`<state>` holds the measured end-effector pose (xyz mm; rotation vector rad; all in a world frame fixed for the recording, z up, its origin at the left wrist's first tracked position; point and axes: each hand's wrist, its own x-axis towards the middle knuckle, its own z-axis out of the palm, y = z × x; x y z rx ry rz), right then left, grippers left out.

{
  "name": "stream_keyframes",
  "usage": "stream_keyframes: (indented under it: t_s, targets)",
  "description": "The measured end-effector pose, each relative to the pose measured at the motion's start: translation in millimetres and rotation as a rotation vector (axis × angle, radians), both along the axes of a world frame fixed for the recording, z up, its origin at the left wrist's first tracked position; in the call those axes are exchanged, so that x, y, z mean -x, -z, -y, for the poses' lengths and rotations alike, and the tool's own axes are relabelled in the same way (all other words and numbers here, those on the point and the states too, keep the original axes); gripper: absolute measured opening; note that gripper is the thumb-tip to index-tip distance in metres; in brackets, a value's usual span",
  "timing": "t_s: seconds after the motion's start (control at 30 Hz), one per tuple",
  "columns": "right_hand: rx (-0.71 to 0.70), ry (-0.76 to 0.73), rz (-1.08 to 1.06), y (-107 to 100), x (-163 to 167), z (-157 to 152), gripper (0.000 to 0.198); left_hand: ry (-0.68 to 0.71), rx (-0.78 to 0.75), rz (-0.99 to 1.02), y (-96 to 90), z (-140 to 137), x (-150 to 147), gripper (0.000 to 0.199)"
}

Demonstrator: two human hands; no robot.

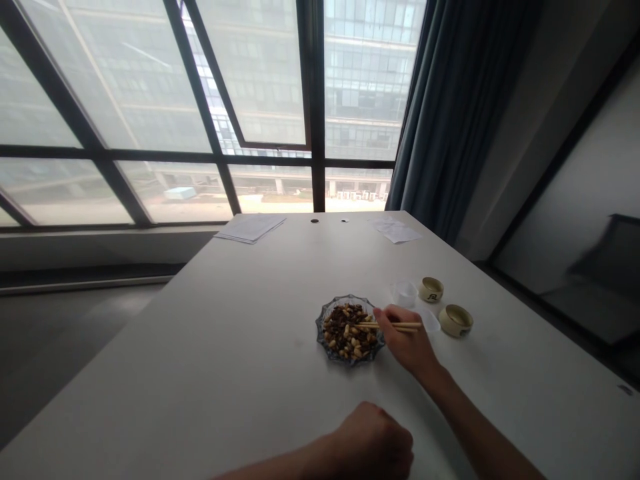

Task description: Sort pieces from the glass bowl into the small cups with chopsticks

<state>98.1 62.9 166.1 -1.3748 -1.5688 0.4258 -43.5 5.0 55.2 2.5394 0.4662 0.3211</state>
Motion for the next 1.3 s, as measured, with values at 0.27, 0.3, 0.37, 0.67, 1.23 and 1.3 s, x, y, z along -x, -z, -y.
stream_keyframes:
  t_s: [0.27,0.3,0.37,0.67,1.23,1.3]
  targets:
    - [0.076,-0.023,-0.161,13.6,-2.1,-2.9,0.057,0.016,-0.016,-0.019,9.3,-2.5,-0.5,0.047]
    - [0.081,-0.020,-0.202,15.8,-6.1,-1.1,0.057,0.017,-0.014,-0.017,9.8,-2.8,-0.3,0.046]
    - [0.071,-0.013,-0.285,21.5,-13.0,1.6,0.057,0.016,-0.007,-0.008,9.8,-3.0,-0.2,0.045]
    - [-0.002,-0.048,-0.443,42.1,-10.5,12.4,0.048,0.016,0.030,0.011,11.5,-2.7,-1.0,0.045]
    - [0.205,-0.080,-0.919,46.4,-17.1,13.9,0.040,0.040,0.212,0.023,26.3,-6.6,2.2,0.050]
    - [0.203,-0.073,-0.984,47.8,-17.6,13.8,0.041,0.038,0.251,0.051,27.9,-6.0,3.5,0.049]
